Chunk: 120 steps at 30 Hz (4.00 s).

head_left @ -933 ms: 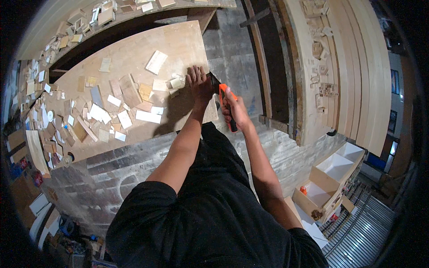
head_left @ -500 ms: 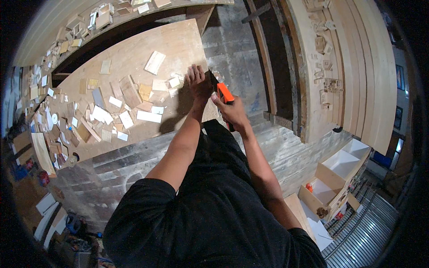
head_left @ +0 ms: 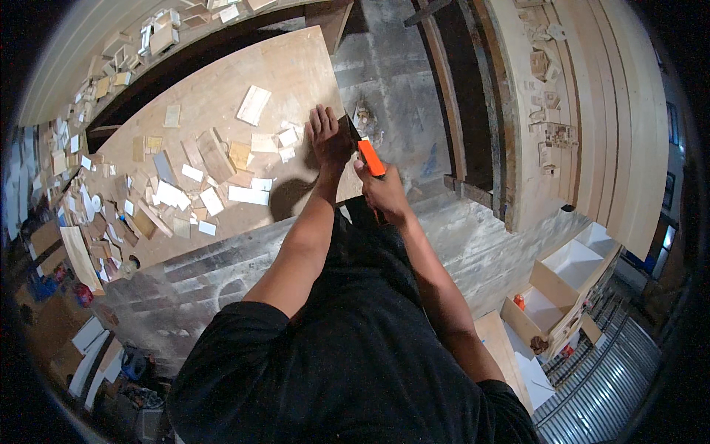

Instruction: The person saws a piece of wood using a hand saw on a workbench.

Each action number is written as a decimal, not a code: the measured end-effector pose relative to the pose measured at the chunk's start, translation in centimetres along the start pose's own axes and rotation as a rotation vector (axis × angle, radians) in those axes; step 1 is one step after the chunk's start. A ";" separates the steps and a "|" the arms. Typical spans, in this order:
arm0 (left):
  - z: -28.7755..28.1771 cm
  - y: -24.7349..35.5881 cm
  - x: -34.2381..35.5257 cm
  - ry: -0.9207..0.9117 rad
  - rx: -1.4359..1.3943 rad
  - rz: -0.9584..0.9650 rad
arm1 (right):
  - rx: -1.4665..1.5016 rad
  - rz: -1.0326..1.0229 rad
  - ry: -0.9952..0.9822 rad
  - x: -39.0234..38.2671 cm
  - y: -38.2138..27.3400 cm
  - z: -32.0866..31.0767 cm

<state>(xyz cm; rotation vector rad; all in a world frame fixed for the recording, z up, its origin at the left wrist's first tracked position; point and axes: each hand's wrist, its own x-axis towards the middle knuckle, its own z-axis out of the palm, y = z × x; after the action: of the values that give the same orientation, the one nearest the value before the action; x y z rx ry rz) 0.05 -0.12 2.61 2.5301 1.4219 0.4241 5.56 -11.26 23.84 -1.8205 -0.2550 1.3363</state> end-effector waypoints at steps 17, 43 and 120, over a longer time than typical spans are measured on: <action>0.0 0.5 0.8 -0.043 -0.037 -0.070 | -0.230 -0.156 0.174 -8.4 -0.9 -1.2; 0.9 0.4 0.2 0.030 0.029 -0.030 | -0.228 -0.118 0.157 -4.4 3.6 -0.6; 1.0 0.1 -0.9 -0.038 -0.042 -0.025 | -0.157 0.018 0.107 -4.7 -0.2 0.0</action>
<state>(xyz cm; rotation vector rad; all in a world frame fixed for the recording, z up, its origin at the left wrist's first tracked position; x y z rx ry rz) 0.09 -0.96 1.60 2.4715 1.4140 0.3953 3.72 -13.96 27.18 -2.0229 -0.2936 1.2568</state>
